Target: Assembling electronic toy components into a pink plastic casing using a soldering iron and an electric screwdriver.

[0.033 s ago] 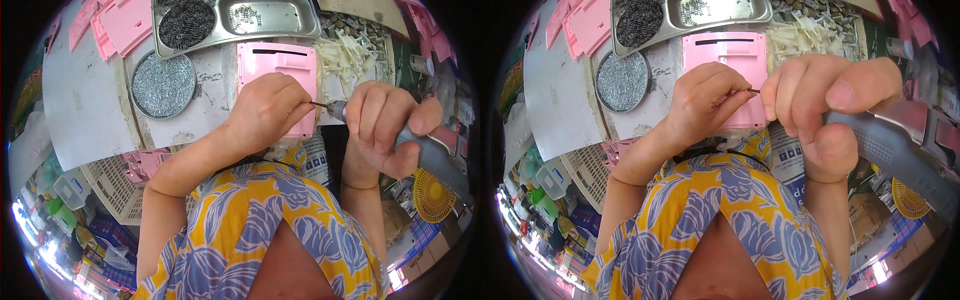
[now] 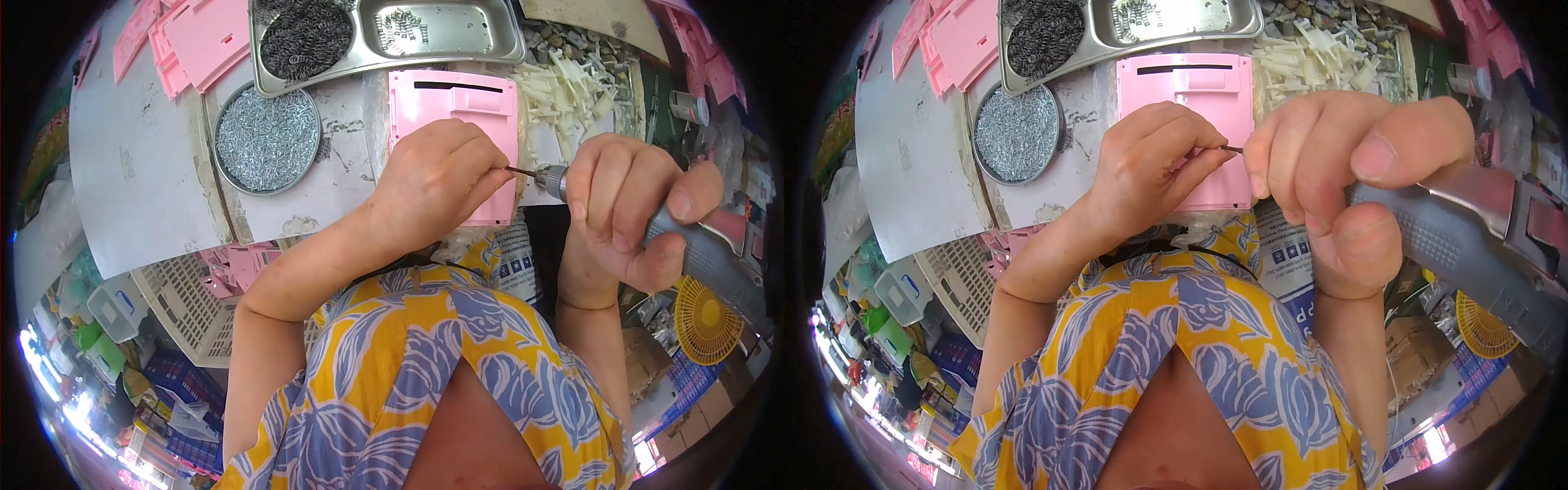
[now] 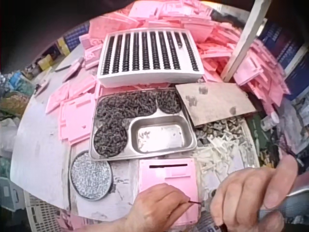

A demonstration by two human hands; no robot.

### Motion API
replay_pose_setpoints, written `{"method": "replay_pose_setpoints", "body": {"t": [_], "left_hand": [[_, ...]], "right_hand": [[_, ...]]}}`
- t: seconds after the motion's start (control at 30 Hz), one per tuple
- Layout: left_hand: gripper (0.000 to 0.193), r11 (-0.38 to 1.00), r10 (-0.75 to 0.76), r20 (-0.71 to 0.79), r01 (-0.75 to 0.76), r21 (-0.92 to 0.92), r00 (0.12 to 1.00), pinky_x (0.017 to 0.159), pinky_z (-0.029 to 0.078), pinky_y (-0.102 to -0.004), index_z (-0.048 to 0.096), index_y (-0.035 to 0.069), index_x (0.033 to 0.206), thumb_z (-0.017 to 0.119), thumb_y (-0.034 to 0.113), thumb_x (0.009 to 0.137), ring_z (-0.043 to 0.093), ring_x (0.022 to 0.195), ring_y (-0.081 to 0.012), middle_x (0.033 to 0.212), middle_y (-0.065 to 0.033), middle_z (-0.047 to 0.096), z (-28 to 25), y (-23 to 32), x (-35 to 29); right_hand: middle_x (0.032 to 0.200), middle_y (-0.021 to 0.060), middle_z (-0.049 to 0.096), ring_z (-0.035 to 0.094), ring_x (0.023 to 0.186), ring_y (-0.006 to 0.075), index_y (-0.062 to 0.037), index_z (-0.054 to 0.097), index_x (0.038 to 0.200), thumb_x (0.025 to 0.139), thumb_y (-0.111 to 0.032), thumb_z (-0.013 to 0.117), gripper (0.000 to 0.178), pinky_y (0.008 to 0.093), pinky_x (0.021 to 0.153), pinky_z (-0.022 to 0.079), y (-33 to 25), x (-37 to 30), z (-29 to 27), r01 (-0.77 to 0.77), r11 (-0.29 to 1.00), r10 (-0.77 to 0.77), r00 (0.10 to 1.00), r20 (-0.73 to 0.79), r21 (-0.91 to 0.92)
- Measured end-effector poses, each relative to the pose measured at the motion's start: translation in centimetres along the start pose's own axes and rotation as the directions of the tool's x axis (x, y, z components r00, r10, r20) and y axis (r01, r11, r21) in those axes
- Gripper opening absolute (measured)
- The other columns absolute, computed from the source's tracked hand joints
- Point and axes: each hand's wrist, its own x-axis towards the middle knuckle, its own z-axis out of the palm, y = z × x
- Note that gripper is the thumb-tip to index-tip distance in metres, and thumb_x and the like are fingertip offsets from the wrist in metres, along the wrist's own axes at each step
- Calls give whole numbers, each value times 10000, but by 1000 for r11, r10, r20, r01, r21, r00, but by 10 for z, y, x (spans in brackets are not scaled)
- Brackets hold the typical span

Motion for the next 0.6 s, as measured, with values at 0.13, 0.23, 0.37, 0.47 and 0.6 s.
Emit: {"method": "replay_pose_setpoints", "body": {"t": [0.13, 0.23, 0.37, 0.47, 0.6], "left_hand": [[171, 998, 30, -12, -29, 61, 999, 576, 490, -344, 685, 61, 826, 826, 50, 729, 602, 649, -238, 746, -70, 637, -3, 0, -1], [185, 990, 57, -12, -55, 133, 998, 622, 502, -349, 686, 66, 825, 836, 62, 717, 617, 693, -249, 779, -71, 653, -2, 0, -1], [211, 959, 27, -70, -6, 285, 997, 760, 501, -380, 700, 73, 880, 840, 110, 726, 639, 851, -273, 931, -76, 688, -28, 2, 6], [254, 895, -147, -177, 207, 395, 973, 876, 444, -431, 709, 79, 924, 833, 228, 760, 608, 972, -284, 1023, -73, 685, -93, -21, -8], [137, 489, -423, -152, 366, 792, 893, 904, 394, -409, 732, 91, 854, 782, 214, 819, 590, 977, -249, 932, -29, 651, -140, -25, -32]], "right_hand": [[654, -68, 516, 466, 493, 62, -187, 526, 1176, 996, -296, 631, 235, 243, 528, 453, 0, 2, 1, -19, 1000, 19, 1000, 17, 9], [654, -64, 512, 463, 497, 67, -186, 530, 1176, 996, -292, 628, 231, 247, 531, 449, 1, 4, 3, -36, 999, 36, 999, 18, 3], [668, -42, 484, 425, 520, 98, -177, 554, 1185, 999, -253, 600, 206, 289, 557, 424, 7, 9, 1, -19, 999, 17, 999, -50, -35], [683, -16, 461, 414, 553, 128, -156, 507, 1226, 1015, -259, 611, 256, 328, 573, 423, 25, 16, -31, 1, 997, -10, 992, -124, -79], [677, 7, 444, 401, 563, 136, -128, 568, 1213, 992, -129, 534, 224, 354, 617, 416, 60, 19, -56, 34, 994, -51, 986, -157, -106]]}}
